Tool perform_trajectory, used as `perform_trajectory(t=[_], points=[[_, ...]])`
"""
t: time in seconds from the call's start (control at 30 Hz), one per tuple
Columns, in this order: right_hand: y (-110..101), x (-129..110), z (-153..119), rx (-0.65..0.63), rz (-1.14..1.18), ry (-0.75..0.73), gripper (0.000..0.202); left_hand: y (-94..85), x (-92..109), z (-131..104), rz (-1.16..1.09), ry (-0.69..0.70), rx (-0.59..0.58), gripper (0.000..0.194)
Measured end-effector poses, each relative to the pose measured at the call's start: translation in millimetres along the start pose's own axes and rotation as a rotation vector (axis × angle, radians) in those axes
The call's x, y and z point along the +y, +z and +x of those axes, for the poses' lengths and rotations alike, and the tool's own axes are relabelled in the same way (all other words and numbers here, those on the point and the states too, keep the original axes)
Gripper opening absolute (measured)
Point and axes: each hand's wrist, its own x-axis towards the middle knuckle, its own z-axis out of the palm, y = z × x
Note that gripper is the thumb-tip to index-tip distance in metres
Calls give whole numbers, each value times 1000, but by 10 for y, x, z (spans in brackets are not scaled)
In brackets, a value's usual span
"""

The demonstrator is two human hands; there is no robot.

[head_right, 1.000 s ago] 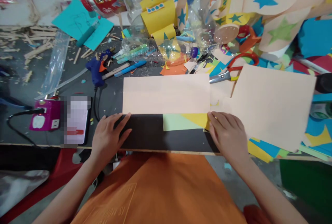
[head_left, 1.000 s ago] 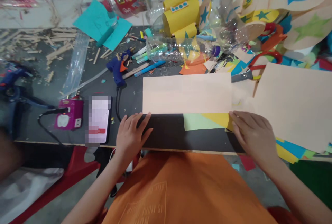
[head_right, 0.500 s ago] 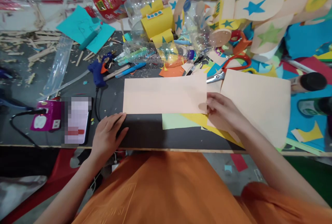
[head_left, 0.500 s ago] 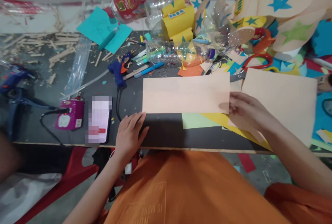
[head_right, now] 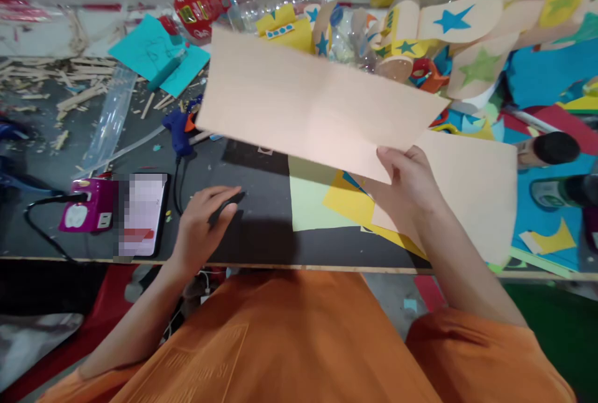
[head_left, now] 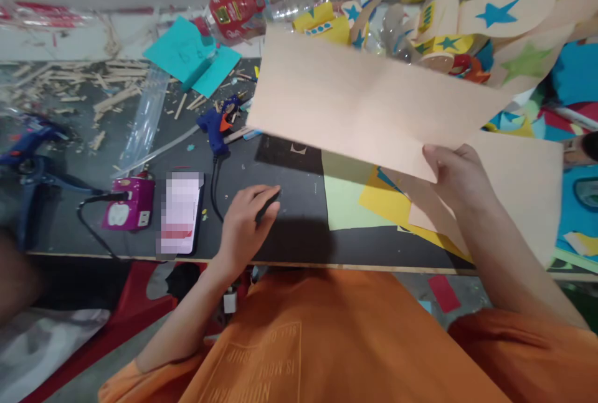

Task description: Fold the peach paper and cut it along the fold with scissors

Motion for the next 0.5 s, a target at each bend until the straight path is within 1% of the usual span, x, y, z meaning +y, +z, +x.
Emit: perform_trajectory(t=[0.03,0.07,0.13,0.17,0.2,0.23,0.27,0.3,0.33,0.37,0.4,0.47,0.5], points=[[42,17,20,44,70,48,23,55,66,70,-138,-23,-27,37],[100,37,38,66,125,98,24,123,131,160,-314,-58,-88,42],[259,75,49,28,159,145,29,285,237,389,-662,-149,-173,57],[351,91,35,13,162,149,32,369,273,520,-788,-199,-208,63],[444,103,9,-12,166,150,35,445,297,652,-883,-253,-206,65],[530,111,-27,-65,175,146,39,511,306,779,-956,-298,-168,63],[603,116,-64,-170,169,151,42,562,303,895,-1005,-330,-79,60],[658,118,-96,-319,150,164,45,597,289,994,-1037,-356,45,58],[692,118,-114,-429,139,171,48,617,266,1073,-1064,-373,158,56],[706,117,-111,-495,152,184,50,624,235,1132,-1074,-376,197,55],[702,113,-85,-526,171,192,52,622,202,1172,-1084,-382,223,53],[670,99,28,-474,216,192,57,606,139,1202,-1101,-404,227,50],[659,86,101,-459,193,169,61,601,116,1199,-1098,-417,220,47]])
